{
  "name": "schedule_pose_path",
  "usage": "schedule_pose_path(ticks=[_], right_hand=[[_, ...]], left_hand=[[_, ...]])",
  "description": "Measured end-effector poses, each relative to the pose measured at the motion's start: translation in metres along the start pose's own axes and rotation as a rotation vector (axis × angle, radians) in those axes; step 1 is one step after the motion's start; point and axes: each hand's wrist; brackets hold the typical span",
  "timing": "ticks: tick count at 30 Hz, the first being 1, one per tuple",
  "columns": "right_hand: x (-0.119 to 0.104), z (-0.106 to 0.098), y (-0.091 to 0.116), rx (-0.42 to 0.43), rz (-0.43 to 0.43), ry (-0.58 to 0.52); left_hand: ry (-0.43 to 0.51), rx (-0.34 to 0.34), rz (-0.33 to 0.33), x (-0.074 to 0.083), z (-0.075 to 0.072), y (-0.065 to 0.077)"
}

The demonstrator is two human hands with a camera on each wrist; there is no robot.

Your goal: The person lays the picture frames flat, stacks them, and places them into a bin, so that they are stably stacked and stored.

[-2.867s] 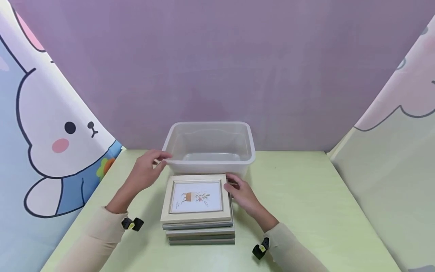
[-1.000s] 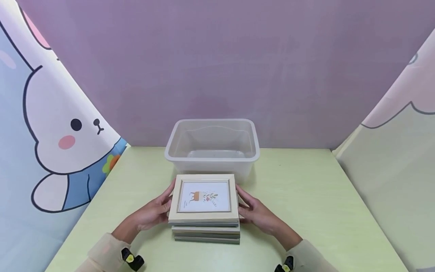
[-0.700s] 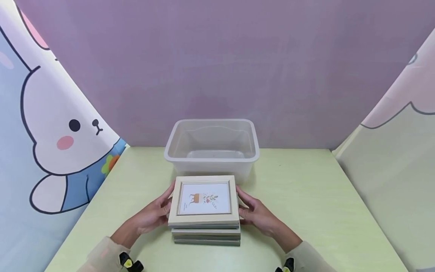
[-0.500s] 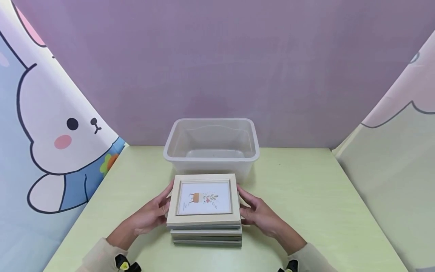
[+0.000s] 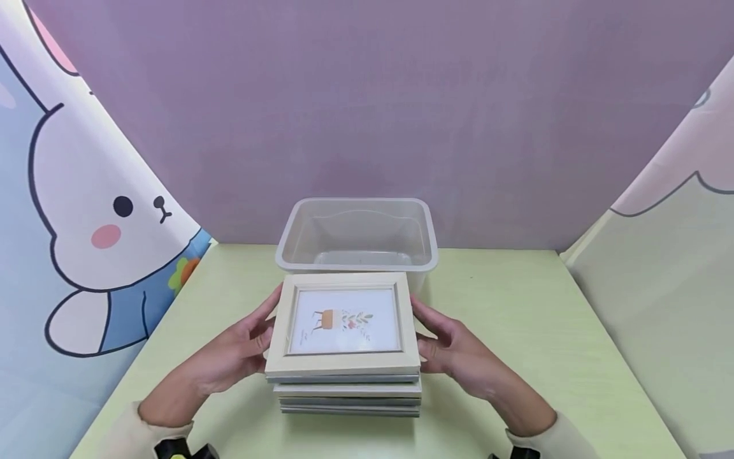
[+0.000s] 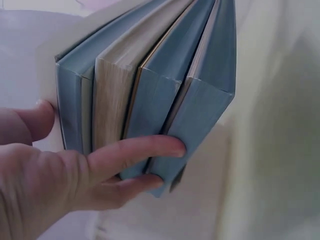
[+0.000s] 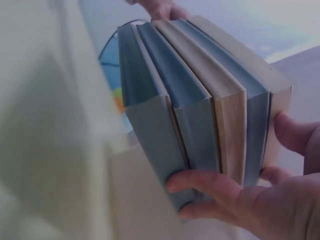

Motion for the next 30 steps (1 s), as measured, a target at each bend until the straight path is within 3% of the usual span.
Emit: schedule_pose_path(ticks=[8, 15, 23, 30], right_hand=[[-0.057, 0.002, -0.004, 0.010, -0.002, 0.089], [-0.095, -0.007, -0.019, 0.015, -0.004, 0.164], [-0.132, -0.030, -0.049, -0.024, -0.033, 0.118], [-0.143, -0.061, -0.092, 0.006, -0.015, 0.056]], left_hand=[[-0.055, 0.023, -0.010, 0.055, 0.012, 0.002], [-0.121, 0.035, -0.002, 0.095, 0.010, -0.011], [-0.172, 0.034, 0.057, 0.137, 0.001, -0.041], [-0.181, 0.067, 0.070, 0.156, -0.027, -0.083]])
Point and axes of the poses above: each hand's wrist, its own y-axis away from the middle knuckle, its own z-axis out of the palm, x = y × z, and after that the axes turned 2 degrees about -y, right-handed
